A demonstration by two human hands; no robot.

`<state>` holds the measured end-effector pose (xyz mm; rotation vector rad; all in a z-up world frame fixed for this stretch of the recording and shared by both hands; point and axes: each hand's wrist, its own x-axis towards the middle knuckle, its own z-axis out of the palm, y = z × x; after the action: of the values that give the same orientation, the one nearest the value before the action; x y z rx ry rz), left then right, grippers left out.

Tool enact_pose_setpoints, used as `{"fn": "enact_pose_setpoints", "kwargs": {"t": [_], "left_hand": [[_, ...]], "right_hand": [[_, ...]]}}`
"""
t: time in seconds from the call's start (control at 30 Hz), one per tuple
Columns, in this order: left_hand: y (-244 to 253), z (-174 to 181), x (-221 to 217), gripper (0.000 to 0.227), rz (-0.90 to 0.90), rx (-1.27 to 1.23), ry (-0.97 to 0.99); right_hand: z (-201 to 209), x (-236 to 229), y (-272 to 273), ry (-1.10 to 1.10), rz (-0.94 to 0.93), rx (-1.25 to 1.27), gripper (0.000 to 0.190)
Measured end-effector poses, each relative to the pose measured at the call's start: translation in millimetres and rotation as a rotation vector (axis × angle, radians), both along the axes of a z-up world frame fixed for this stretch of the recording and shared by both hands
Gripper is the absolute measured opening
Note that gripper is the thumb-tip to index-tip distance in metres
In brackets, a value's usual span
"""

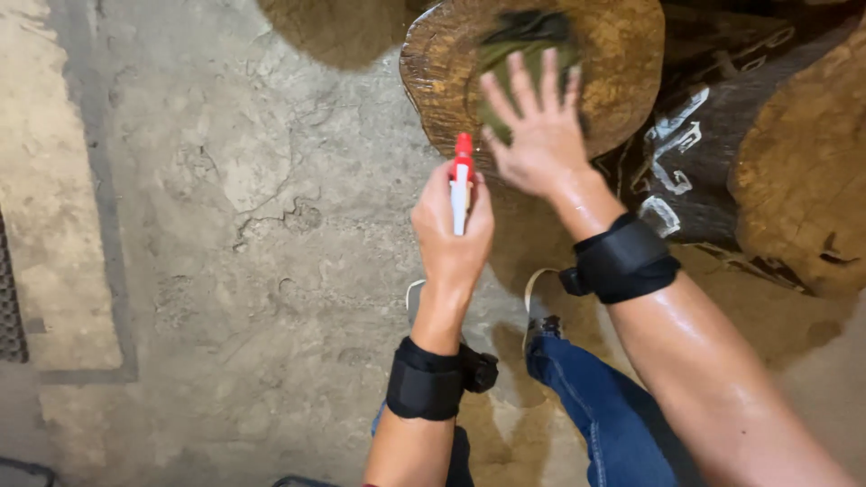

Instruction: The person wipes multiple wooden furniture pieces with a green cloth. They clean a round log stool, a square table with white geometric patterns, and a small wooden block, moving between items and wiping different surfaces.

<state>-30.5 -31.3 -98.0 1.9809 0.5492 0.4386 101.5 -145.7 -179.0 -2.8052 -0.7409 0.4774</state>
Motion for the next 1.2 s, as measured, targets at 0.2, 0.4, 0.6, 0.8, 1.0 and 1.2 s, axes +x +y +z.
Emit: {"fn": "enact_pose_setpoints", "kwargs": {"t": [0.2, 0.4, 0.6, 0.8, 1.0, 1.2], "left_hand": [[20, 10, -2, 0.028, -0.027, 0.067, -0.062], [17, 22, 8, 0.022, -0.201, 0.000, 0.052], [-6, 27, 7, 0.017, -0.234, -0.052, 0.069], [3, 32, -9, 0.014, -0.182, -0.132, 0.106], [25, 40, -29, 0.017, -0.151, -0.059, 0.143], [31, 83, -40, 0.015, -0.167, -0.151, 0.120]], "right_hand": [[17, -44, 21, -0.053, 0.307, 0.040, 0.079], [16, -51, -18, 0.012, 0.237, -0.030, 0.081], [29, -14, -70, -0.017, -0.071, -0.083, 0.061], [-8, -28, -75, -0.085, -0.420, 0.099, 0.071], [-3, -85, -14, -0.167, -0.369, 0.003, 0.076], [31, -93, 39, 0.080, 0.094, 0.107, 0.089]]}}
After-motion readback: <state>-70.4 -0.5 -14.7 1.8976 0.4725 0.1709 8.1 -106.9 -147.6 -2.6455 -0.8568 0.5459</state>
